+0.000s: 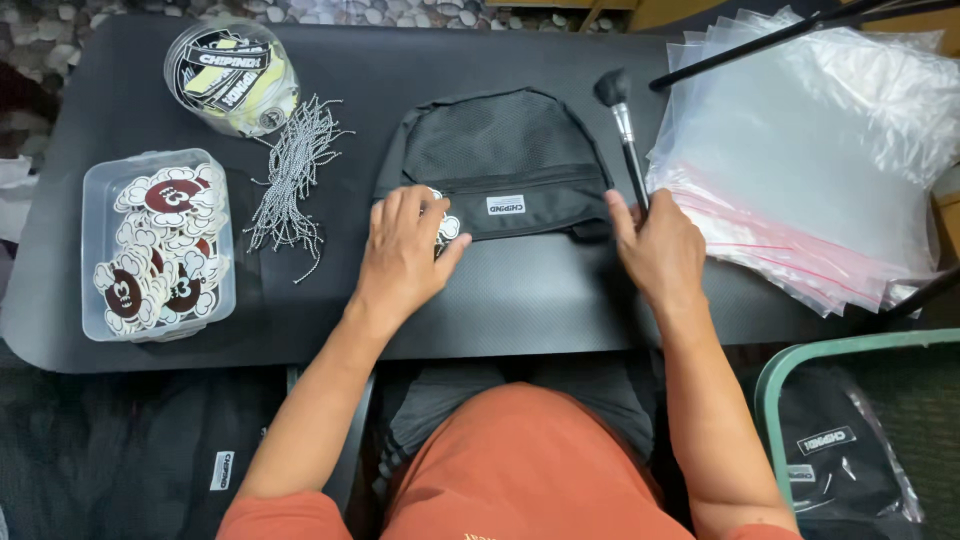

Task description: The person attaches a cartoon bear keychain to a metal chain and places it on a small black bag. They then use a brush to clean the bag and place it into a clear plastic bag.

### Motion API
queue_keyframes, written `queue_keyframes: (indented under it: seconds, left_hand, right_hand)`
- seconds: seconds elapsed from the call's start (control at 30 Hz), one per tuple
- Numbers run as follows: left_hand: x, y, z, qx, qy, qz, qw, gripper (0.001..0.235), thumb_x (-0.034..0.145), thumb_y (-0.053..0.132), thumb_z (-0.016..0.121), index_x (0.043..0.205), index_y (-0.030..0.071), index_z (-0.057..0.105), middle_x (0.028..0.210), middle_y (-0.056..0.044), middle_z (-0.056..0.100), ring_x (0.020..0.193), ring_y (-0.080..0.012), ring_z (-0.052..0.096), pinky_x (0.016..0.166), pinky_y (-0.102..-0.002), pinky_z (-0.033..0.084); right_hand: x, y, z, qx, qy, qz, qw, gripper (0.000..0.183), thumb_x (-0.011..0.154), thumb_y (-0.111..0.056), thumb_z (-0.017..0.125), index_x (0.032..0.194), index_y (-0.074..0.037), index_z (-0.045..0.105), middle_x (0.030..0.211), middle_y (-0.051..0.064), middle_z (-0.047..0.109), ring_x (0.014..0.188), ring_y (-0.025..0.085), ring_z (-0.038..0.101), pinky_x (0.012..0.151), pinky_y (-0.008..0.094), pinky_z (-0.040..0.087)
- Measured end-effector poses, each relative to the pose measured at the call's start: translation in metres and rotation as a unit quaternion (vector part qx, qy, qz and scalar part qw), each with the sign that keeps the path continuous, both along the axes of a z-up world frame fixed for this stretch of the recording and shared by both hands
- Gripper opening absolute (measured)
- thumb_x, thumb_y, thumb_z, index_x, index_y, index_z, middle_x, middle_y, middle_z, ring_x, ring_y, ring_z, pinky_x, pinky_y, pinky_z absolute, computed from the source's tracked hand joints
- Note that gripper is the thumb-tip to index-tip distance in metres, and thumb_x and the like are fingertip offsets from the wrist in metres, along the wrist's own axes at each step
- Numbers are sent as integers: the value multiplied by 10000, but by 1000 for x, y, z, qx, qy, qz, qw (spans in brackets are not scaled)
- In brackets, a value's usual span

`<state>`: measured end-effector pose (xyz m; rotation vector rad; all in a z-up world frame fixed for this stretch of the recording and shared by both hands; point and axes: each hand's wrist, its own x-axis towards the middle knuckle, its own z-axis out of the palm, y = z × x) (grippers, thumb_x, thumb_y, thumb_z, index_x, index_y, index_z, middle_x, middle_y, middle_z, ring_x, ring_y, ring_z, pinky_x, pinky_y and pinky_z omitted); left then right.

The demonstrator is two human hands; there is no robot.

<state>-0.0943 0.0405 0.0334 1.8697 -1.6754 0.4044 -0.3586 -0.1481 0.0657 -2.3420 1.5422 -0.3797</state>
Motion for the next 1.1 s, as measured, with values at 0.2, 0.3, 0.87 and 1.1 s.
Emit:
queue_keyframes:
  seconds: [0.2,0.3,0.87,1.1]
  left_hand:
    - [-4,3,-21,23,-58,-23,998,515,791,364,838,1150,40,662,1076,-130,574,1160,-343,559,1014,-499,407]
    - [-3,-1,-28,26,-61,-15,998,528,789,367,842,1152,31,659,1084,-143,578,1188,-350,550,1028,-505,397]
    - [-22,-15,45,-113,101,3,988,109,987,132,709,1083,92,739,909,-22,659,928,-227,683,816,-341,566]
    - [-3,-5,97,2,380,-45,924,200,1001,225,669,857,88,689,742,32,506,679,-101,432,632,-295,355]
  right_hand:
    - [4,-30,-32,40,-62,10,997,410,972,-448,714,908,-56,612,759,215,667,876,507,703,776,593,531]
    - [10,-26,-28,95,-154,-3,984,378,869,-383,787,855,-65,583,659,130,640,723,349,740,732,491,554]
    - [39,29,96,126,-615,230,743,409,1115,-439,363,958,-76,469,1141,160,631,1116,294,725,1049,419,610]
    - [20,29,110,-15,-538,160,828,486,1149,-431,392,1204,4,604,762,5,315,587,102,362,539,223,299]
